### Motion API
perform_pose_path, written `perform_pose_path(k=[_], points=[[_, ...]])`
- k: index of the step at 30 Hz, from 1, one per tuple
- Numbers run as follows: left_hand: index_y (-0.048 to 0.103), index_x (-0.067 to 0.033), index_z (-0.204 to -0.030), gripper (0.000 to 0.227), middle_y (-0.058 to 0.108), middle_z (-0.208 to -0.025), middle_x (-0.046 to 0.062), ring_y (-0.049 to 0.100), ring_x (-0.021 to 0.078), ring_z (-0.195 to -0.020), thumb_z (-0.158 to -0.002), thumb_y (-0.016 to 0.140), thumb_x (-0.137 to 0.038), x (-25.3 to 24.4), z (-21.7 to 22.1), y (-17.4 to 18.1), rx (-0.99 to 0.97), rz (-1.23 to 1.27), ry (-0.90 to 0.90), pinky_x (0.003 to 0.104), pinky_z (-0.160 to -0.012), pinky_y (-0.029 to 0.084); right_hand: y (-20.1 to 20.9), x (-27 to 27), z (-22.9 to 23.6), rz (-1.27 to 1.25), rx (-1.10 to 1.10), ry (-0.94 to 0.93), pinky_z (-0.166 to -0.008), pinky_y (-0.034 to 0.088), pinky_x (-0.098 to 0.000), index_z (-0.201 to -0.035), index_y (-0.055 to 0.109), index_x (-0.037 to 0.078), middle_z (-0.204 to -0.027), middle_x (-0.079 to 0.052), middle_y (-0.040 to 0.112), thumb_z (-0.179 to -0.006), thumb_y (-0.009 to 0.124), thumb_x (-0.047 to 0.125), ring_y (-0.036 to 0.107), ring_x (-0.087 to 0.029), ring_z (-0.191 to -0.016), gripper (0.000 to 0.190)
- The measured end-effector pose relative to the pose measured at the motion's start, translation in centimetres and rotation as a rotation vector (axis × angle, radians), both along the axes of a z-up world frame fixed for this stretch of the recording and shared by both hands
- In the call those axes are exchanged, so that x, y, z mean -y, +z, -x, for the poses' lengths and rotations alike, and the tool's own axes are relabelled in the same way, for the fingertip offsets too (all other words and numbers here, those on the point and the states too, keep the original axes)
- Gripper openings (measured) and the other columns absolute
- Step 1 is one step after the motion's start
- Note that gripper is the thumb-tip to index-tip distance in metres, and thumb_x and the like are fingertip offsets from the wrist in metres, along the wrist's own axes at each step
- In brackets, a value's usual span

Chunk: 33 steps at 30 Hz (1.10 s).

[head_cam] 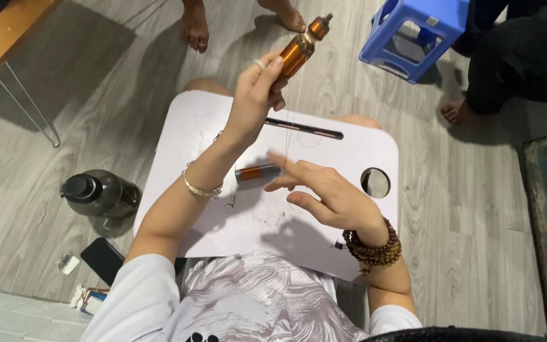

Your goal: Assembling and soldering components of a small motor rotor on an assembly tray.

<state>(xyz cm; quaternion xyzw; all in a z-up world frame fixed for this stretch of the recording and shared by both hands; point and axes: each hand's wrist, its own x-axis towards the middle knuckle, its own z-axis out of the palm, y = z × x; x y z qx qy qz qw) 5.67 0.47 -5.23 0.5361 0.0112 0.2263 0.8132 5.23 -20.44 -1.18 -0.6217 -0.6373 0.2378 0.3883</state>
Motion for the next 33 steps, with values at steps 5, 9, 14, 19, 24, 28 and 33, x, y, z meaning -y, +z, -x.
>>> perform_pose_path(k=[5,9,14,19,24,28,33], points=[[0.057,-0.0130,-0.106,0.023,0.029,-0.075,-0.005,0.024,0.0022,-0.062,-0.102,0.049,-0.034,0.0,0.1,0.0,0.036,0.059,-0.042,0.018,-0.051,0.027,0.0,0.4,0.0,-0.069,0.290,0.198,-0.093,0.052,-0.0434,-0.141,0.052,0.008,-0.141,-0.013,0.057,-0.109,0.034,0.018,0.062,-0.032,-0.115,0.038],[0.055,-0.0103,-0.131,0.036,0.031,-0.077,-0.006,0.031,0.0046,-0.067,-0.103,0.052,-0.033,-0.3,0.1,-0.3,0.068,0.030,0.039,0.020,-0.054,0.032,-0.1,-0.1,-0.1,0.114,0.201,0.075,-0.084,0.053,-0.0400,-0.138,0.047,0.008,-0.129,-0.009,0.067,-0.104,0.043,0.026,0.069,-0.030,-0.106,0.039],[0.052,-0.0138,-0.132,0.034,0.032,-0.076,-0.005,0.028,0.0052,-0.062,-0.104,0.052,-0.034,0.1,0.4,-0.1,0.099,0.069,-0.060,0.022,-0.056,0.032,-0.1,-1.0,-0.1,0.146,-0.135,-0.184,-0.067,0.054,-0.0252,-0.096,0.050,0.008,-0.075,-0.007,0.079,-0.104,0.040,0.018,0.074,-0.014,-0.064,0.016],[0.051,-0.0175,-0.101,0.022,0.026,-0.074,-0.009,0.024,0.0026,-0.061,-0.099,0.059,-0.038,-0.1,1.0,1.7,0.148,0.159,-0.089,0.018,-0.055,0.026,-3.0,-1.0,0.4,0.084,0.189,0.076,-0.072,0.056,-0.0318,-0.101,0.069,0.007,-0.088,-0.005,0.076,-0.098,0.057,0.012,0.075,-0.020,-0.077,0.014],[0.051,-0.0156,-0.120,0.032,0.045,-0.091,-0.002,0.043,0.0080,-0.073,-0.101,0.055,-0.040,-0.9,1.0,1.3,0.143,0.077,-0.026,0.022,-0.068,0.039,-3.5,-1.1,1.3,0.253,0.463,0.104,-0.067,0.047,-0.0429,-0.120,0.058,0.010,-0.126,-0.004,0.060,-0.097,0.055,0.017,0.064,-0.028,-0.094,0.025],[0.046,-0.0138,-0.126,0.039,0.061,-0.107,0.006,0.059,0.0123,-0.090,-0.102,0.054,-0.043,0.6,1.6,1.9,0.170,-0.010,-0.036,0.024,-0.083,0.048,-1.1,1.5,-1.2,0.121,0.231,-0.026,-0.089,0.063,-0.0346,-0.156,0.023,0.007,-0.162,-0.013,0.031,-0.100,0.053,0.013,0.052,-0.031,-0.139,0.064],[0.037,-0.0094,-0.136,0.048,0.058,-0.108,0.011,0.057,0.0155,-0.089,-0.104,0.053,-0.041,1.8,1.6,0.9,0.273,-0.066,-0.065,0.027,-0.085,0.051,2.0,4.5,-3.9,-0.203,0.268,-0.559,-0.082,0.056,-0.0301,-0.138,0.054,-0.001,-0.140,-0.015,0.055,-0.101,0.056,0.006,0.059,-0.023,-0.111,0.037]])
